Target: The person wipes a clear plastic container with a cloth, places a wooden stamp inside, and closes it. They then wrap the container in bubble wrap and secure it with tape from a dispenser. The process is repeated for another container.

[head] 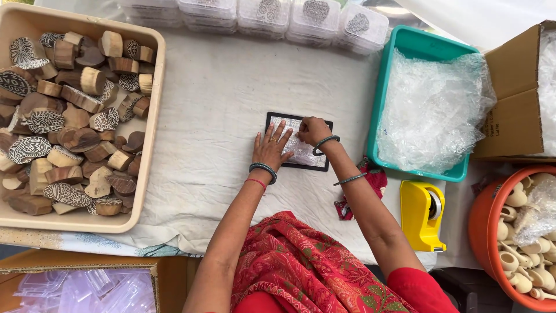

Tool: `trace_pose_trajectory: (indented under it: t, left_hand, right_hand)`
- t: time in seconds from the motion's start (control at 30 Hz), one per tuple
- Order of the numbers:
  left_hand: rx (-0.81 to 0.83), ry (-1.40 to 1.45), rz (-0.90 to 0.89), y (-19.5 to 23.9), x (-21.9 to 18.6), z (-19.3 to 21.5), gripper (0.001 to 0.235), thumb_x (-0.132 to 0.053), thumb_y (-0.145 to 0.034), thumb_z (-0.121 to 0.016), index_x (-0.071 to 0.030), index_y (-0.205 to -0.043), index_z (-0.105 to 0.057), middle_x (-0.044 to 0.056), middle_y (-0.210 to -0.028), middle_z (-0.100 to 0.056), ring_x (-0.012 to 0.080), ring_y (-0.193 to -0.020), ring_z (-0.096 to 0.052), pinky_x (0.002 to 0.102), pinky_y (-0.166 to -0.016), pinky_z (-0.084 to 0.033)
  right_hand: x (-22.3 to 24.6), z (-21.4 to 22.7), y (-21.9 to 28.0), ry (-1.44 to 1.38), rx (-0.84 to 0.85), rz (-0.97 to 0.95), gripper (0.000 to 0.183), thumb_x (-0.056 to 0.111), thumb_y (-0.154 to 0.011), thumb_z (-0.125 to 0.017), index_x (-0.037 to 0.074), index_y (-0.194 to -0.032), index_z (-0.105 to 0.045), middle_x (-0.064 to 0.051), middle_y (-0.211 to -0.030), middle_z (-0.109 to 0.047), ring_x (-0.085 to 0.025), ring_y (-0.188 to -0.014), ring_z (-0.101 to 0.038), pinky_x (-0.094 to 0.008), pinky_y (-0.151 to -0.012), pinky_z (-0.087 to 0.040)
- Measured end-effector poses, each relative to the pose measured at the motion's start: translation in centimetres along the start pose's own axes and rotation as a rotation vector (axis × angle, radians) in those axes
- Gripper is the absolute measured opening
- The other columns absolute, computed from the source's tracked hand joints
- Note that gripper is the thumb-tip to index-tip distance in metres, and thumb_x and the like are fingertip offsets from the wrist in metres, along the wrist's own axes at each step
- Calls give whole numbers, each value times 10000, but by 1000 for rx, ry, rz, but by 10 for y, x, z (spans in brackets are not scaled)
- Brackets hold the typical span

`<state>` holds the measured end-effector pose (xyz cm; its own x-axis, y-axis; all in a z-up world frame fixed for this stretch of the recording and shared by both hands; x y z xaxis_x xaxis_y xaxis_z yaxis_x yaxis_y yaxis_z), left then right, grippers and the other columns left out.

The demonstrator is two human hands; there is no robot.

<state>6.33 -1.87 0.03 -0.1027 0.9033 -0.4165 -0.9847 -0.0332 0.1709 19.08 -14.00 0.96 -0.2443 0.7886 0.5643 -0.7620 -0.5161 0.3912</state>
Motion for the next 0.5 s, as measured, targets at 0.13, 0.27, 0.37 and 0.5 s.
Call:
trace_pose_trajectory:
  t: [0.13,0.27,0.37,0.5]
  left_hand:
    - [24,-17,13,1,-2,6,776,-566,-895,-646,-402,-1577,-314,-113,-1703,-137,206,-1562,-179,565,-1228,-214]
    - [53,-10,21,0,-2,3,766,-573,-904,-633,-416,-1577,-301,-126,-1700,-123,200,-1558,-171,554,-1240,-201]
    - [53,-3,21,1,-1,-1,760,-573,-904,-626,-427,-1572,-294,-131,-1694,-105,196,-1553,-159,548,-1245,-191]
    - [70,24,24,2,-6,18,755,-531,-899,-666,-394,-1562,-331,-98,-1695,-149,212,-1552,-176,533,-1232,-207]
  right_hand:
    - [-2,2,1,132,11,-40,241,234,-793,-848,41,-761,-708,-99,-741,-769,-243,-711,-744,-371,-692,-572]
    - [-14,6,3,202,-70,-33,337,329,-705,-913,63,-756,-713,-128,-792,-748,-294,-778,-728,-400,-721,-571]
    - [-13,13,17,171,-64,-81,352,350,-707,-907,65,-770,-710,-116,-801,-751,-284,-779,-734,-398,-725,-574]
    - [-16,39,44,217,-198,-100,252,279,-760,-862,84,-850,-730,-101,-787,-744,-284,-765,-715,-413,-684,-554]
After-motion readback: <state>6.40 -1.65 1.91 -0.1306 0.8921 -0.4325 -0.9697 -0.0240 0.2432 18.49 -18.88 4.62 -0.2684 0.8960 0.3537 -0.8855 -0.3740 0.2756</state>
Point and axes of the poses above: each hand's wrist, its own y-axis away from the middle knuckle, its own z-axis out of the back of the hand, x = y × z, the point moved 6 cm from there along -y, towards the middle knuckle
